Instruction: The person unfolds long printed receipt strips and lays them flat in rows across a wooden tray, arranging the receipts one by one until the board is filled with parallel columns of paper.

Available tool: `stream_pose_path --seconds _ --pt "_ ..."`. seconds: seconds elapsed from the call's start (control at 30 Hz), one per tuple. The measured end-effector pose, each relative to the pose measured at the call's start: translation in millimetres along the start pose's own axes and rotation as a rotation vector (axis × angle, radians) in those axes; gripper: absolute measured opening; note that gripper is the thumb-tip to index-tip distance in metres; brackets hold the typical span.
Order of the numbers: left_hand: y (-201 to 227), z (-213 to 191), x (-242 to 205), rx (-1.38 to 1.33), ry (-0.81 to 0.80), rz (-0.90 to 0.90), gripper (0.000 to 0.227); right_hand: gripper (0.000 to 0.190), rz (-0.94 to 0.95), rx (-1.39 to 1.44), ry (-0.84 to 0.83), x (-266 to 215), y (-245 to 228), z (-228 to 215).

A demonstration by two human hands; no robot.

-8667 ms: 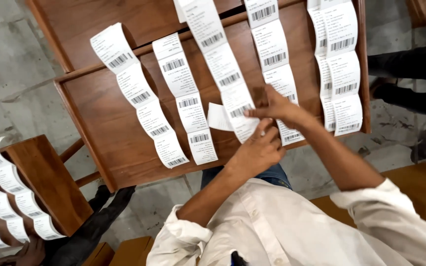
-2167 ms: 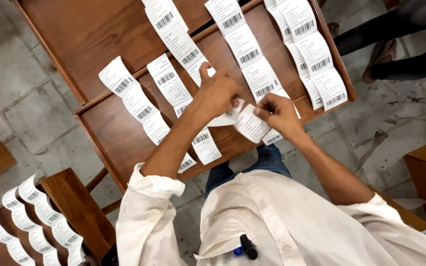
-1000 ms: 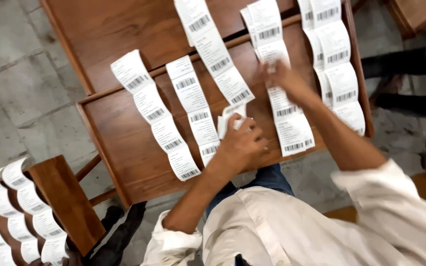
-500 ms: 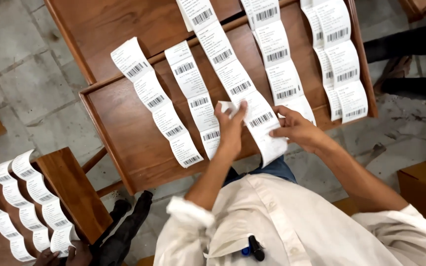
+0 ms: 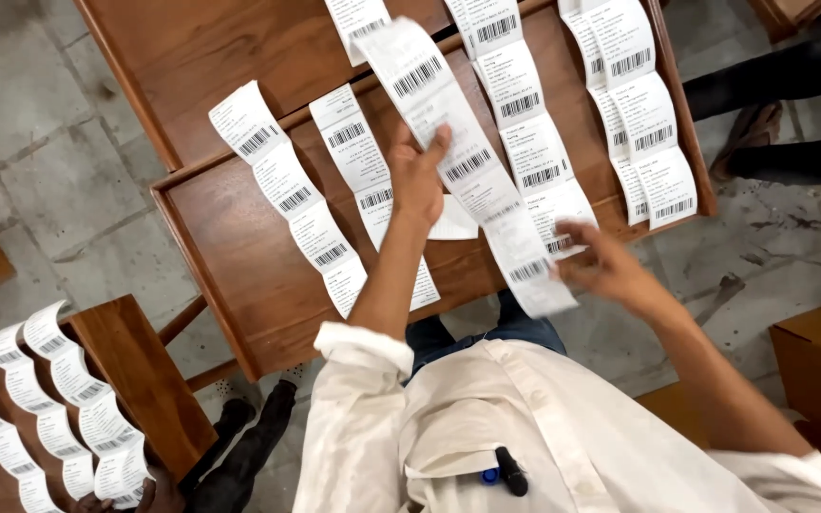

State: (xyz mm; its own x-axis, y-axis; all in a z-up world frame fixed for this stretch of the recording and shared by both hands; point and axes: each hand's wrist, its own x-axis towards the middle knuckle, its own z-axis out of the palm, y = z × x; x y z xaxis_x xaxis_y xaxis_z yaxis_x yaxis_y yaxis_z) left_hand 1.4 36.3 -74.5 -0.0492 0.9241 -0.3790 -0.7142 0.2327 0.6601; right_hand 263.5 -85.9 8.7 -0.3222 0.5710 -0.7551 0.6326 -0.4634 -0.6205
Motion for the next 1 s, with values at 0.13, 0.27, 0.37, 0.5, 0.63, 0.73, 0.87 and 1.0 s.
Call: stream_pose_path --seconds 0.13,0.27,0.37,0.5,0.63,0.73,0.87,1.0 --pt "-11.2 4.7 -38.9 0.031 -0.056 0.015 0.035 0.045 -0.405 0.489 0.378 62.0 -64.8 -10.5" --pt "-21.5 9.6 -70.0 0.046 -0.09 0.004 0.037 0.029 -0.431 0.797 0.28 109.4 -110.6 -15.1" --pt "-2.4 19.5 -85.4 0.171 0.019 -0.078 0.049 0.019 -0.429 0.854 0.316 119.6 -106.2 -9.3" --pt "15.3 10.5 -88.3 0.467 0.172 0.044 0.06 0.015 -0.379 0.871 0.305 108.3 -81.4 0.7" --pt "50.2 21.9 -56.5 1.277 -0.076 0.625 0.044 0.012 -0.427 0.686 0.367 102.7 -59.3 12.2" --pt "62.3 45.4 -28.0 1.518 -0.492 0.509 0.047 0.011 -0.43 0.63 0.393 97.0 -52.7 18.1" --pt "65.7 72.6 -8.7 1.736 -0.852 0.219 0.026 0.01 -0.426 0.668 0.398 83.3 -55.7 19.7" --pt "65.3 77.5 -0.1 1.788 -0.911 0.155 0.018 0.009 -0.476 0.697 0.385 81.5 -48.6 17.7"
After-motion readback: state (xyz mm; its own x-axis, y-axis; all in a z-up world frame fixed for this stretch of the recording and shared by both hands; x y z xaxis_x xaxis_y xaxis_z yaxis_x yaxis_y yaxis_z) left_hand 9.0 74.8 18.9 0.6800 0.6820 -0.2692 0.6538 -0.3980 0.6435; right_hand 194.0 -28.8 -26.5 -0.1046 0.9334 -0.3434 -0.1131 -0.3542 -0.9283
